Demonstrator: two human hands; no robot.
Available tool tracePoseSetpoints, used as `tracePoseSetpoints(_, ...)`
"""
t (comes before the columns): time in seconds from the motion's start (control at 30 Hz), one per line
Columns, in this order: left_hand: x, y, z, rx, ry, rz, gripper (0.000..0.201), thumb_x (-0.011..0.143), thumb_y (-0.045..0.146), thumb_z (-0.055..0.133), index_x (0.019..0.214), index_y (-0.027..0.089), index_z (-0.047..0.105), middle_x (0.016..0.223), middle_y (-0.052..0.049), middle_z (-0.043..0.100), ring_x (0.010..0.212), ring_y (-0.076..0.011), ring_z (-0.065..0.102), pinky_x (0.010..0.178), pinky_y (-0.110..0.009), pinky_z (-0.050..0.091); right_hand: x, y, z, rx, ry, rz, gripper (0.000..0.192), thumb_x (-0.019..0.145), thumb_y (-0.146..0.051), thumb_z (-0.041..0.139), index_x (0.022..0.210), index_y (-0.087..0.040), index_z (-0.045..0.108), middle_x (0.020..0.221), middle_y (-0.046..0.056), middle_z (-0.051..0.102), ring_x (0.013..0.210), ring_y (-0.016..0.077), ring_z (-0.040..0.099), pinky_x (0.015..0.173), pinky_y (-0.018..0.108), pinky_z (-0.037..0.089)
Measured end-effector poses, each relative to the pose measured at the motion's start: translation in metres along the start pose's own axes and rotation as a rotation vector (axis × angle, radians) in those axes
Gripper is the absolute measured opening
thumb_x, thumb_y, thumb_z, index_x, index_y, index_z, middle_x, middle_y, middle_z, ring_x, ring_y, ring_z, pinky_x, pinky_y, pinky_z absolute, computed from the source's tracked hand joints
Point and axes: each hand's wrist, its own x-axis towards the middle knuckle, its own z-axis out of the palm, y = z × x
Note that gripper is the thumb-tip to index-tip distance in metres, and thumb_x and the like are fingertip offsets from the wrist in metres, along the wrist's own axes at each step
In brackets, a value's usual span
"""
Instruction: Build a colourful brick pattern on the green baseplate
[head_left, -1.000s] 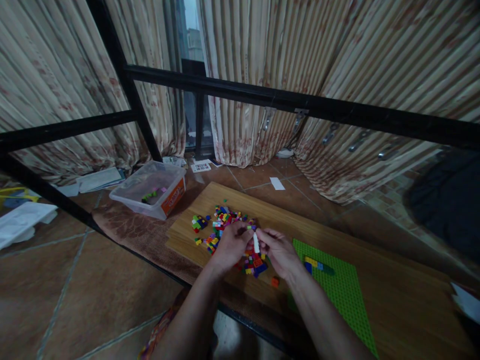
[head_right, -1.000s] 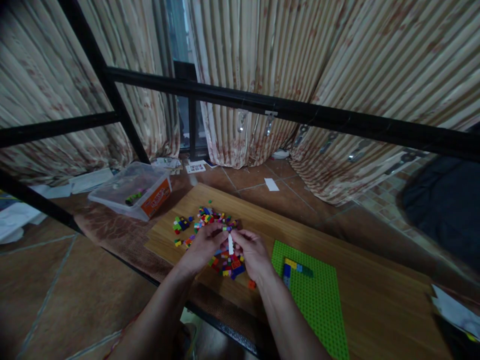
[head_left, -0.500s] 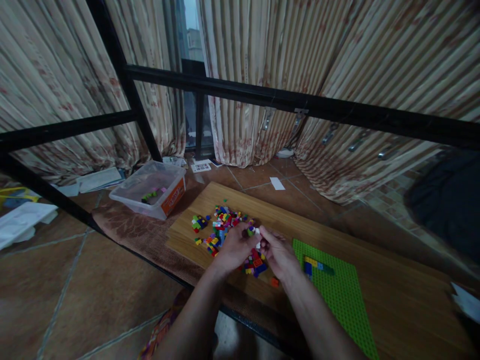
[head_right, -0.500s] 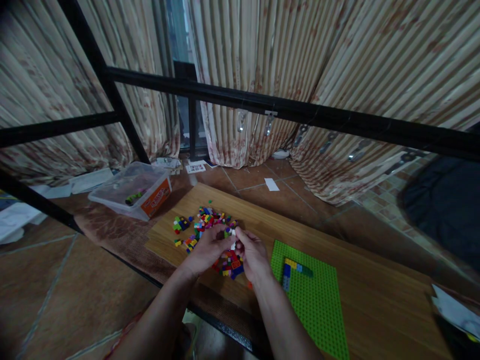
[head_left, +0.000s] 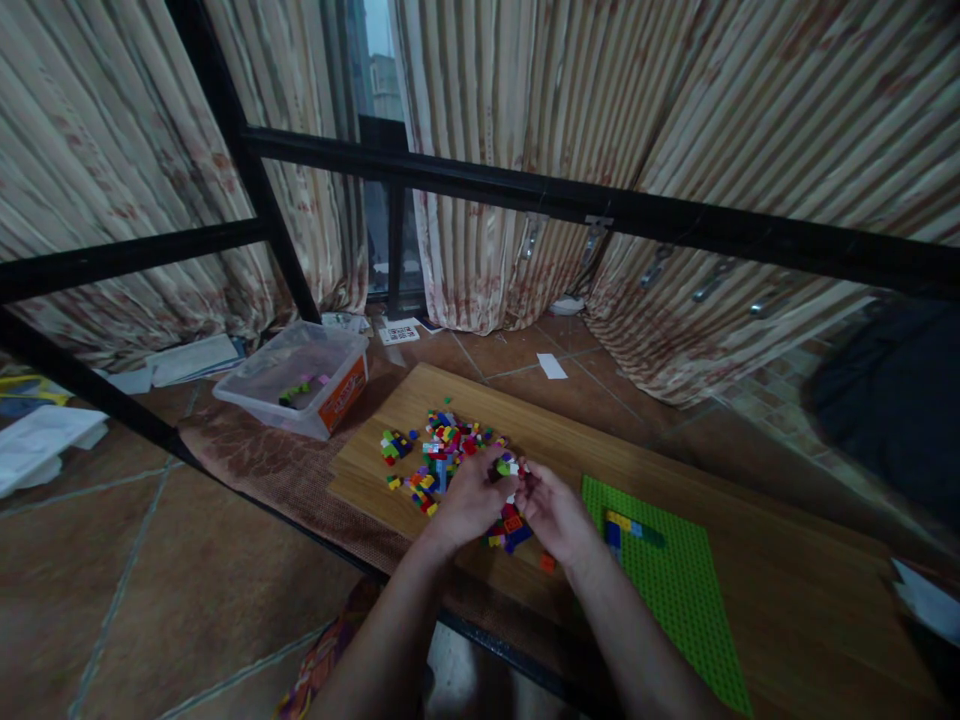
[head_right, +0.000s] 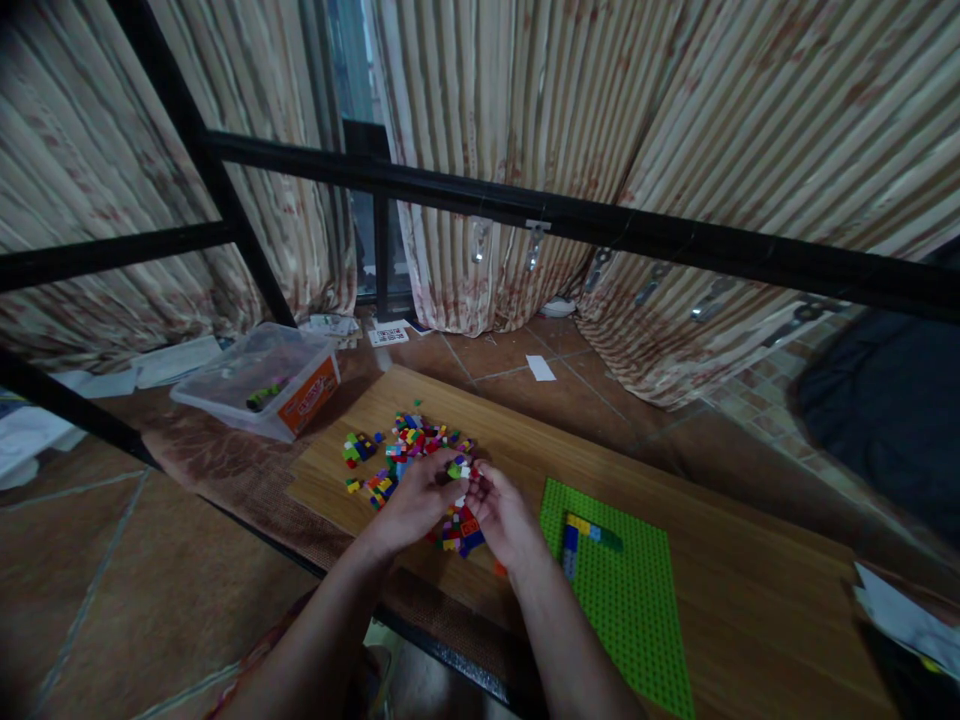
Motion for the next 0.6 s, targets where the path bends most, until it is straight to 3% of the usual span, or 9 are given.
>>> tracePoseSetpoints(0.27,-0.006,0.018,0.002,0.281,-0.043,-0.014,0.037,0.082,0.017,0.044,0.115,0.020,0.058,0.083,0.000,0.068,0.077,-0.0150,0.063,0.072,-0.025,0.046,-0.005,-0.010,0.006,-0.231,-0.098,-0.049,0.021,0.065,-0.035,0.077,0.072,-0.018,0.065,0.060,-0.005,0.057,0.052,0.0065,0.045,0.045,0.018,0.033)
tracePoseSetpoints(0.4,-0.006,0.017,0.005,0.351,-0.027,-0.016,0.043,0.085,0.021,0.042,0.127,0.019,0.051,0.101,-0.004,0.068,0.092,-0.0174,0.063,0.083,-0.028,0.046,-0.005,-0.012,0.003,-0.299,-0.074,-0.038,0.023,0.060,-0.034,0.080,0.067,-0.017,0.065,0.055,-0.005,0.054,0.050,0.0061,0.043,0.044,0.019,0.029)
tracePoseSetpoints(0.5,-0.006,0.015,0.008,0.374,-0.009,0.003,0.041,0.088,0.024,0.041,0.128,0.020,0.049,0.111,-0.006,0.066,0.102,-0.0186,0.061,0.090,-0.030,0.044,-0.005,-0.013,0.000,-0.298,-0.037,-0.058,0.024,0.058,-0.035,0.080,0.063,-0.017,0.064,0.052,-0.005,0.051,0.048,0.0061,0.042,0.043,0.019,0.028)
tracePoseSetpoints(0.6,-0.006,0.017,0.014,0.376,0.029,-0.003,0.034,0.089,0.027,0.041,0.121,0.020,0.052,0.099,-0.005,0.068,0.091,-0.0186,0.064,0.082,-0.029,0.047,-0.006,-0.013,0.000,-0.298,-0.017,-0.079,0.026,0.058,-0.035,0.080,0.061,-0.017,0.062,0.050,-0.006,0.050,0.045,0.0053,0.040,0.040,0.019,0.025)
